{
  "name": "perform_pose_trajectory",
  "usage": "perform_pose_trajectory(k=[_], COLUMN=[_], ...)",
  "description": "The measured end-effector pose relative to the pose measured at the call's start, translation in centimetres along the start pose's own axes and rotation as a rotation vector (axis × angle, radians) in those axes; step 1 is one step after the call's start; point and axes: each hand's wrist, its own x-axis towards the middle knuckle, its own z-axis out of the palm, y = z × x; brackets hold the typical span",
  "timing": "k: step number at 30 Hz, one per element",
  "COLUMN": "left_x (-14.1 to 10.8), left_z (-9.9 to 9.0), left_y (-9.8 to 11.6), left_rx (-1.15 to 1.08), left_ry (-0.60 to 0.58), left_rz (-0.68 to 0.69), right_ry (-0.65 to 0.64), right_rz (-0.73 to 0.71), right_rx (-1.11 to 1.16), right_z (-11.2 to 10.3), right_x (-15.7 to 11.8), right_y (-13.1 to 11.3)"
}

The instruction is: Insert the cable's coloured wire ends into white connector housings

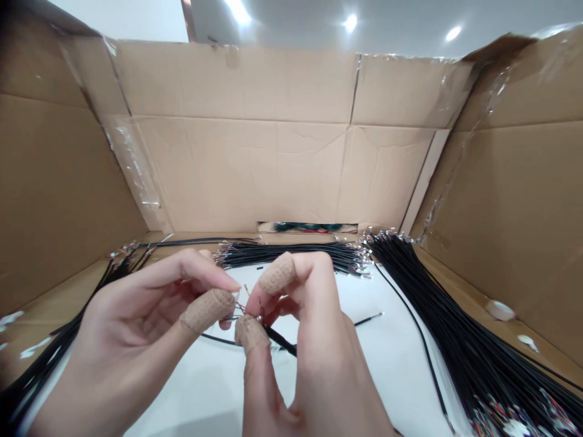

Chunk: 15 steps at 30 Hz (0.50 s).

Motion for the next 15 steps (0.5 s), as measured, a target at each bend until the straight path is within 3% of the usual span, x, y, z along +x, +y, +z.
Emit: perform_pose_trajectory(k=[6, 11, 15], left_x=[0.3, 0.5, 0.4], left_z=[-0.1, -0.1, -0.1], left_y=[0.1, 0.3, 0.3], left_rx=[-0.091, -0.267, -0.307], left_ry=[-0.031, -0.103, -0.137], left_rz=[-0.04, -0.137, -0.195], right_ry=[0.017, 0.052, -0.087], right_rz=[0.017, -0.053, -0.203], right_rx=[0.015, -0.027, -0.082], right_z=[0.2, -0.1, -1.0], right_x=[-0.1, 0.0, 0.4], right_y=[-0.4, 0.1, 1.2])
